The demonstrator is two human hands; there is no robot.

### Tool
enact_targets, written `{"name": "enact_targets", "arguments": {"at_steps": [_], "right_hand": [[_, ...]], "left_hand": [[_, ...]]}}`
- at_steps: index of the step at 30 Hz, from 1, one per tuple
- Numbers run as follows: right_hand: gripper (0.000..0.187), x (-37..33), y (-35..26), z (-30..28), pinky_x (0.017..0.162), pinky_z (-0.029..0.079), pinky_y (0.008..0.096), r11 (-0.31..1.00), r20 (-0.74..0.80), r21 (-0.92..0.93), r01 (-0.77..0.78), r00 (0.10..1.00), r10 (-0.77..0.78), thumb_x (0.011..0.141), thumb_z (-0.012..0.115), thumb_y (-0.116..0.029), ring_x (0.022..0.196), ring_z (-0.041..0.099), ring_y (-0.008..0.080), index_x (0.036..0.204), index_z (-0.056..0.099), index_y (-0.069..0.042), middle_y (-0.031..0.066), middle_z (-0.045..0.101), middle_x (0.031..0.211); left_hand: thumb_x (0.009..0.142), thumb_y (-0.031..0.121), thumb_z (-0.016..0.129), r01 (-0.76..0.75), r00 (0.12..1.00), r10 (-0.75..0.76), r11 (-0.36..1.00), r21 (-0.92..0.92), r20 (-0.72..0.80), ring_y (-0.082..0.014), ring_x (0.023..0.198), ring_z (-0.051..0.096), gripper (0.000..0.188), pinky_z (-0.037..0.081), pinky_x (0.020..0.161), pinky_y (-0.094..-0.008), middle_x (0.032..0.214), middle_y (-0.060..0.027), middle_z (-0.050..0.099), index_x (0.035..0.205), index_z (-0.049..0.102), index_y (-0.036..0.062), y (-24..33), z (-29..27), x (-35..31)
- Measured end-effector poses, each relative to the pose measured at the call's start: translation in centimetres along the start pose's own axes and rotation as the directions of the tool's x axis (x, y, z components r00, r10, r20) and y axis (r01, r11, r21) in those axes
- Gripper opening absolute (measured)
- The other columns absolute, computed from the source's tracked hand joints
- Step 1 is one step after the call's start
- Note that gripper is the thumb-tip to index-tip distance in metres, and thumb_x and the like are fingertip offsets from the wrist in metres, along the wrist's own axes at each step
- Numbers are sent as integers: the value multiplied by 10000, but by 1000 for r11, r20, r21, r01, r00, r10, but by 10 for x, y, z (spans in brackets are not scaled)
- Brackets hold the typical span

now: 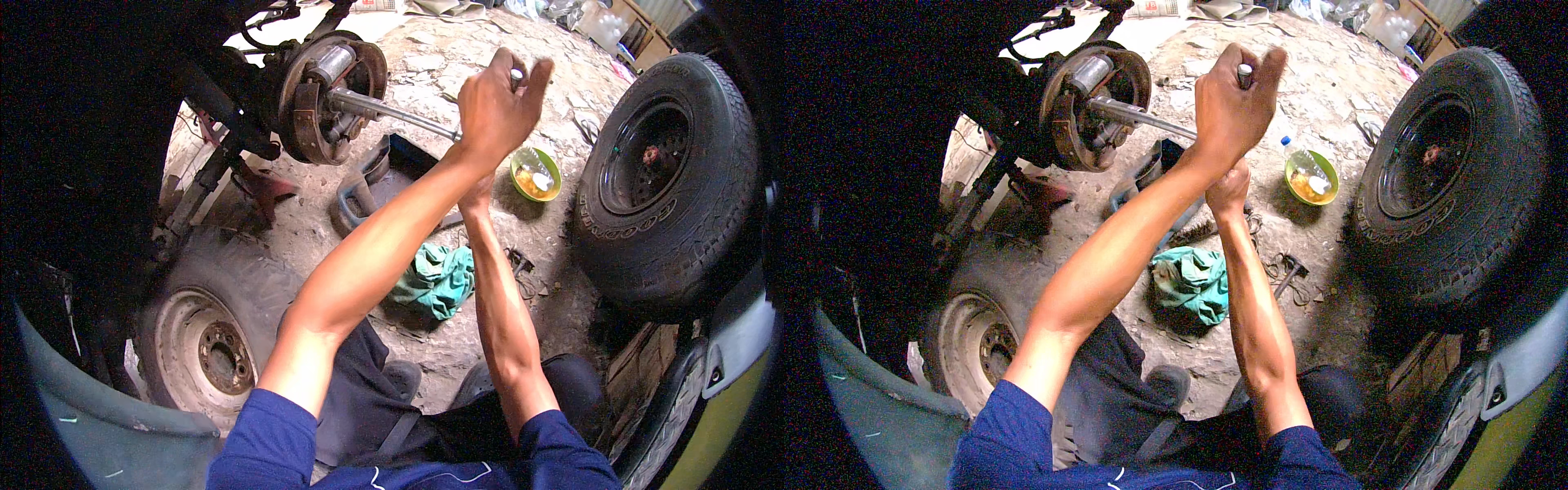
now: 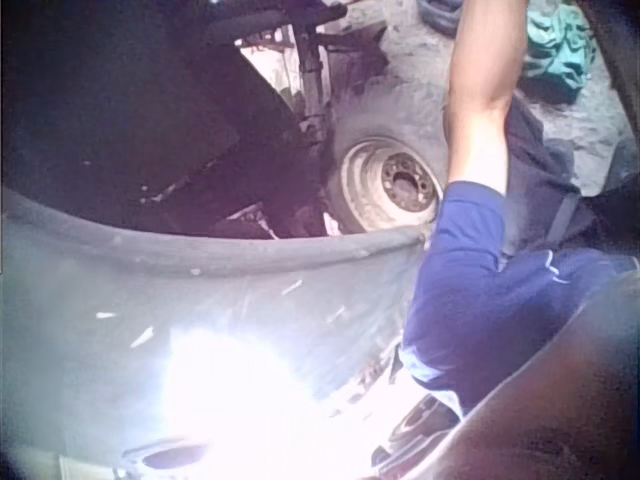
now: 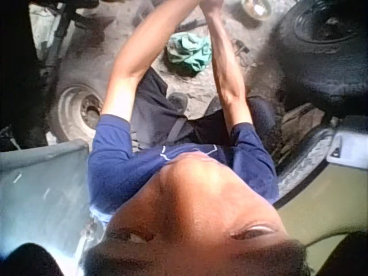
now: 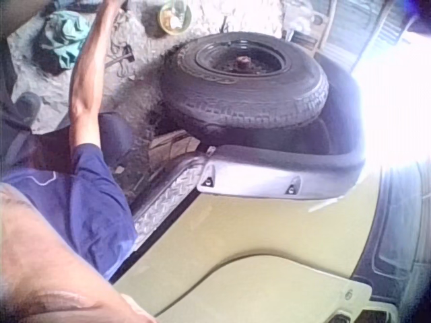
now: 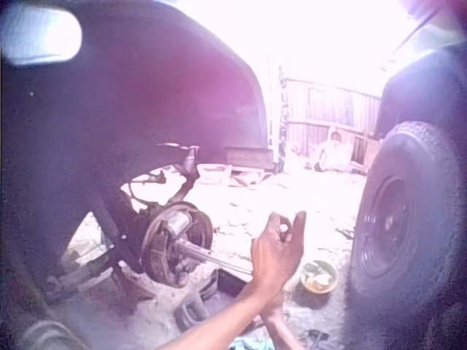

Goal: The person uses a large socket wrench and a hammer to loosen components on a vehicle's wheel hub while sitting on the ground, striking the wrench handle with the hammer for leverage.

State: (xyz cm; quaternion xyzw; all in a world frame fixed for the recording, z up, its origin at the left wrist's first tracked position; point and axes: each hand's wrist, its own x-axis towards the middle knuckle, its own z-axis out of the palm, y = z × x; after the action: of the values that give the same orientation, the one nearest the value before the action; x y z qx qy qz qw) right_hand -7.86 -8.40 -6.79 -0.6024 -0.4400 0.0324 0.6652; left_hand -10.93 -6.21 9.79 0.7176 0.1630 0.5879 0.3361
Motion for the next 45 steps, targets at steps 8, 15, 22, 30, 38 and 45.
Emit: {"name": "enact_targets", "arguments": {"at_steps": [8, 15, 22, 30, 38, 45], "right_hand": [[716, 10, 42, 8, 537, 367, 313, 991, -134, 133, 3, 991, 15, 888, 331, -711, 577, 456, 128, 702, 530, -49, 22, 487, 604], [830, 9, 59, 30, 527, 338, 360, 996, -258, 67, -62, 963, 77, 850, 297, -774, 584, 431, 136, 645, 509, 2, 43, 456, 539], [838, 2, 62, 32, 604, 440, 380, 990, -311, 87, -111, 941, 133, 856, 313, -761, 657, 584, 180, 766, 627, 11, 118, 626, 648], [799, -5, 47, 27, 605, 438, 405, 990, -275, 2, -141, 952, 136, 863, 355, -736, 660, 596, 229, 765, 607, 16, 144, 604, 634], [884, 0, 34, 36, 513, 324, 449, 976, -376, -5, -219, 905, 201, 840, 282, -784, 532, 455, 246, 639, 493, 51, 199, 462, 530], [899, -6, 1, 21, 580, 381, 485, 902, -290, -50, -429, 871, 398, 854, 281, -766, 588, 521, 360, 719, 590, 68, 291, 537, 637]], "left_hand": [[955, 370, 489, -33, 994, 33, 999, 8, -103, -269, 383, 436, 542, 355, 448, -390, 446, -168, 450, 564, 514, -5, -9, 6, 26], [902, 303, 527, -148, 981, 169, 969, 199, -94, -379, 476, 573, 379, 456, 496, -466, 490, -171, 549, 617, 598, 62, -21, 12, 23], [937, 348, 485, -129, 987, 141, 982, 140, -78, -405, 571, 581, 375, 456, 544, -465, 557, -162, 563, 687, 583, 86, -20, 13, 18], [929, 342, 472, -111, 990, 123, 982, 153, -73, -400, 615, 607, 344, 479, 572, -461, 611, -163, 601, 735, 596, 86, -23, 10, 18], [878, 259, 512, -117, 979, 152, 965, 233, -136, -404, 558, 607, 294, 494, 546, -494, 561, -189, 589, 669, 581, 63, -24, 15, 31], [901, 317, 481, 16, 1000, -24, 914, 406, 15, -410, 737, 654, 387, 518, 685, -478, 759, -251, 653, 848, 662, -21, -27, 29, 40]]}}
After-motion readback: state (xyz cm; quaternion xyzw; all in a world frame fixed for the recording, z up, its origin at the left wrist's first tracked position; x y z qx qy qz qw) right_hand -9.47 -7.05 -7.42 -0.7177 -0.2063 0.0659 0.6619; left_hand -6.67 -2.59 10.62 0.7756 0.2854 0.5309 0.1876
